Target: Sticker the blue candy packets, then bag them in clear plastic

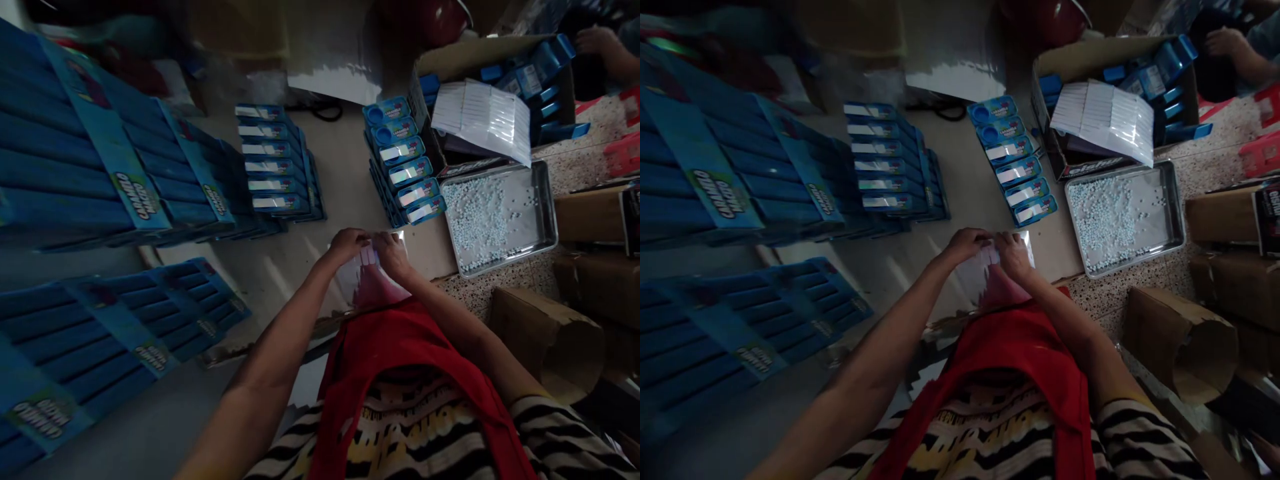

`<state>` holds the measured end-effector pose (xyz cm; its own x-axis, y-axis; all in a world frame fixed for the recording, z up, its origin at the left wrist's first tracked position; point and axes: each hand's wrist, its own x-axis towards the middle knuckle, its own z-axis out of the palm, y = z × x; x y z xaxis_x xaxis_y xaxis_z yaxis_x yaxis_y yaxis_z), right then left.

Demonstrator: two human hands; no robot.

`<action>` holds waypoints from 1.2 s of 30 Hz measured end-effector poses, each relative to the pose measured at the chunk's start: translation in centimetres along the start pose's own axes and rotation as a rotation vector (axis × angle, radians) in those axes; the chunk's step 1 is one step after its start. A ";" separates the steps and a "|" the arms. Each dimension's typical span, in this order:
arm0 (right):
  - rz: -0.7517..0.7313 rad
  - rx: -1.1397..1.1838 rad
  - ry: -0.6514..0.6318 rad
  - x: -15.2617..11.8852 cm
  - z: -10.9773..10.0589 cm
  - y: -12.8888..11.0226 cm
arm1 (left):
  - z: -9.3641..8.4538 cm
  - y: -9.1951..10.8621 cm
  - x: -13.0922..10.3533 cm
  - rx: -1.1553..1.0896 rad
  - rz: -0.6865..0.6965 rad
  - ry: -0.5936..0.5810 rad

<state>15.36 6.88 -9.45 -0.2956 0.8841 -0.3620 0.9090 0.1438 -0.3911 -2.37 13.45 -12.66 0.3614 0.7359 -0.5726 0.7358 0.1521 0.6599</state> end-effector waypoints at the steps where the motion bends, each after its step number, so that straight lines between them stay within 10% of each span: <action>1: -0.003 -0.017 -0.004 -0.2 0.2 -0.2 | 0.1 -0.1 -0.2 -0.025 -0.019 0.008; 11: -0.088 -0.086 -0.014 -3.6 1.5 -1.6 | 0.3 -2.1 -2.1 -0.223 -0.110 -0.019; 21: -0.015 -0.056 0.023 -6.5 -2.5 -2.7 | 0.1 0.7 -1.8 0.049 -0.083 0.044; 26: 0.144 0.359 0.097 -9.6 -8.3 -4.5 | 0.0 1.4 -2.1 0.006 -0.052 0.204; 30: 0.227 0.914 0.148 -9.6 -16.4 -5.6 | -1.4 4.0 -4.3 -0.570 0.019 0.399; 36: 0.173 1.095 0.190 -5.7 -24.7 -6.0 | -5.4 11.3 -9.2 -1.272 0.132 0.166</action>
<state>18.83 11.94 15.84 -0.0561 0.9212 -0.3850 0.1580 -0.3726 -0.9144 -0.49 11.96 2.73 0.2466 0.8522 -0.4615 -0.3927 0.5232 0.7563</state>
